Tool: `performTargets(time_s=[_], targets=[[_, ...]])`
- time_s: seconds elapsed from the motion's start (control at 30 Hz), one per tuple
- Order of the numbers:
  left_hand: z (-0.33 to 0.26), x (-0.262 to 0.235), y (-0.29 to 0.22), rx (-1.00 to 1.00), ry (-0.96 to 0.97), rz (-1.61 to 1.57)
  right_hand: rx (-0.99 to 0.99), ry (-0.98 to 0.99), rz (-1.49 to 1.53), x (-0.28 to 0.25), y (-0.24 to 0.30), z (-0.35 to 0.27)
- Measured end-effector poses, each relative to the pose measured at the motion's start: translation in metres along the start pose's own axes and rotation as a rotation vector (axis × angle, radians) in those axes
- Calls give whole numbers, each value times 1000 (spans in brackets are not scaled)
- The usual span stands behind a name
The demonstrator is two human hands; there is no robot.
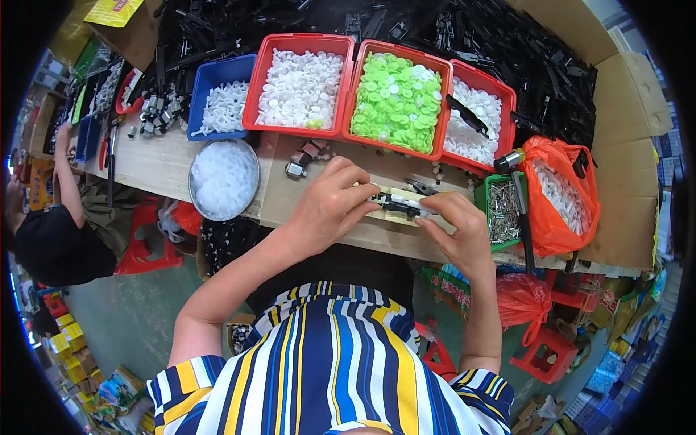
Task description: Manually assembling small plastic and metal components at a workbench in a factory setting.
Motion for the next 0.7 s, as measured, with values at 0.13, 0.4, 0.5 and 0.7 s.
performTargets(time_s=[0.13, 0.4, 0.5, 0.7], targets=[[-1, 8, 2, -6, -2, -9, -16, 34, -46, 5, -3, 2], [4, 26, -7, 51, -17, 4, -41, 29, -50, 19, -4, 2], [2, 34, -3, 112, 10, 77, -37, -16, -34, 22, -10, -2], [3, 34, -8, 157, -24, 157, 70, -98, 113, 24, -19, -10]])
Point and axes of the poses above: each hand's wrist, its own z-axis towards the middle knuckle, its own x-axis out of the palm, y = z × x, the point moved 2 cm from there along z, towards the middle knuckle, and after that the axes turned 6 degrees about z, right-handed, at the moved point
